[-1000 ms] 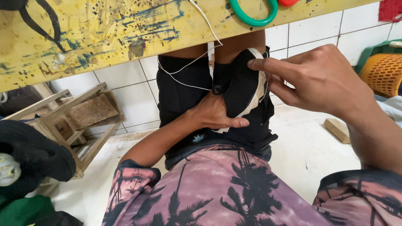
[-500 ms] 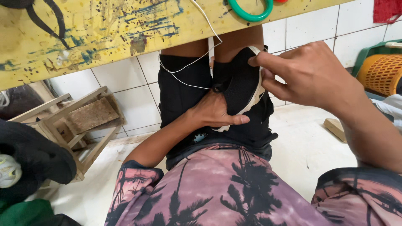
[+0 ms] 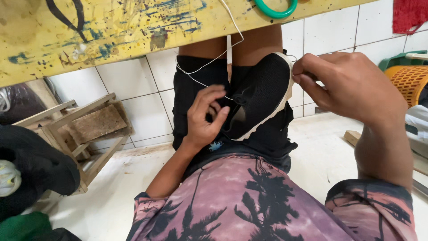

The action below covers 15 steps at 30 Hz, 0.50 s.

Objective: The person sits on the floor and hand-sews a black shoe with a white sole using a needle and white thread. They repeatedly insert the needle into the shoe's upper and pull the thread through to secure the sole.

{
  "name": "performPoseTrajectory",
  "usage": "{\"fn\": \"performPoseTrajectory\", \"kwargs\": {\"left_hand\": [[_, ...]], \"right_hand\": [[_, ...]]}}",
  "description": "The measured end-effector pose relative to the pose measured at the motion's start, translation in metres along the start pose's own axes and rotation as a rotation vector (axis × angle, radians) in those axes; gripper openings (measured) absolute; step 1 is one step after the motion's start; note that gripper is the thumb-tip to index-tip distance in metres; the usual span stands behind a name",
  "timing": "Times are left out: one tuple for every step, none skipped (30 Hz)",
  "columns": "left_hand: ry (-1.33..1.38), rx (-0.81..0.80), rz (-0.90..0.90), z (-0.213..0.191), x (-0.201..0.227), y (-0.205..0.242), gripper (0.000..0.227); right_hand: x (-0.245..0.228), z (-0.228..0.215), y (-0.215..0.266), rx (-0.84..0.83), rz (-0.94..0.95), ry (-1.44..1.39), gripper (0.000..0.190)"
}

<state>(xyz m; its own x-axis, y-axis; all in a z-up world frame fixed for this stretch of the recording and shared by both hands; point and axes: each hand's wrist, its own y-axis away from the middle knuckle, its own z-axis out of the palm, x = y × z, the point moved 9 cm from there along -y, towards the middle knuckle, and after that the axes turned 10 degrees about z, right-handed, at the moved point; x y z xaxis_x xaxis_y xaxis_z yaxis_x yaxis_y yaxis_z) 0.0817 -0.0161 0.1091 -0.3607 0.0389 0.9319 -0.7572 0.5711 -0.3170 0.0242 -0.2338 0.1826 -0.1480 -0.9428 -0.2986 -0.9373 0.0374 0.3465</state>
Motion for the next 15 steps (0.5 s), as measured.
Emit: {"fn": "performPoseTrajectory", "kwargs": {"left_hand": [[0.0, -0.155, -0.07, 0.012, -0.008, 0.002, 0.023], [0.0, -0.31, -0.141, 0.023, -0.017, 0.007, 0.047], [-0.002, -0.306, -0.142, 0.02, -0.014, 0.007, 0.047], [-0.028, -0.287, -0.115, 0.016, -0.01, 0.005, 0.029], [-0.054, -0.271, -0.078, 0.013, -0.006, -0.001, 0.014], [-0.054, -0.27, -0.068, 0.007, -0.005, 0.001, 0.014], [0.023, -0.245, -0.176, 0.0, -0.013, 0.007, 0.01], [0.1, -0.22, -0.284, -0.007, -0.021, 0.015, 0.008], [0.101, -0.223, -0.277, -0.008, -0.017, 0.017, 0.008], [0.295, -0.137, -0.333, -0.011, -0.017, 0.02, 0.005], [0.488, -0.048, -0.392, -0.014, -0.016, 0.025, 0.01], [0.488, -0.051, -0.39, -0.011, -0.021, 0.03, 0.01], [0.774, -0.111, -0.377, 0.002, -0.017, 0.035, 0.009], [1.061, -0.172, -0.36, 0.013, -0.011, 0.041, 0.012], [1.062, -0.173, -0.358, 0.02, -0.006, 0.036, 0.012]], "right_hand": [[0.002, 0.001, 0.0, -0.009, 0.031, -0.012, 0.005], [0.004, 0.001, 0.0, -0.017, 0.063, -0.024, 0.006], [0.003, 0.002, 0.001, -0.018, 0.059, -0.022, 0.006], [0.003, 0.003, 0.001, -0.031, 0.078, -0.029, 0.006], [0.006, 0.002, 0.001, -0.034, 0.102, -0.033, 0.007], [0.006, -0.001, 0.0, -0.026, 0.102, -0.028, 0.007], [0.006, -0.001, 0.001, -0.034, 0.107, -0.048, 0.007], [0.006, -0.001, 0.001, -0.042, 0.112, -0.069, 0.007], [0.008, 0.0, 0.002, -0.036, 0.115, -0.067, 0.007], [0.01, 0.0, 0.003, -0.025, 0.115, -0.077, 0.007], [0.011, 0.001, 0.004, -0.018, 0.114, -0.089, 0.006], [0.01, 0.0, 0.004, -0.016, 0.116, -0.089, 0.006], [0.008, -0.001, 0.003, -0.013, 0.105, -0.108, 0.008], [0.006, -0.002, 0.002, -0.01, 0.094, -0.128, 0.009], [0.007, -0.001, 0.002, -0.01, 0.096, -0.126, 0.009]]}}
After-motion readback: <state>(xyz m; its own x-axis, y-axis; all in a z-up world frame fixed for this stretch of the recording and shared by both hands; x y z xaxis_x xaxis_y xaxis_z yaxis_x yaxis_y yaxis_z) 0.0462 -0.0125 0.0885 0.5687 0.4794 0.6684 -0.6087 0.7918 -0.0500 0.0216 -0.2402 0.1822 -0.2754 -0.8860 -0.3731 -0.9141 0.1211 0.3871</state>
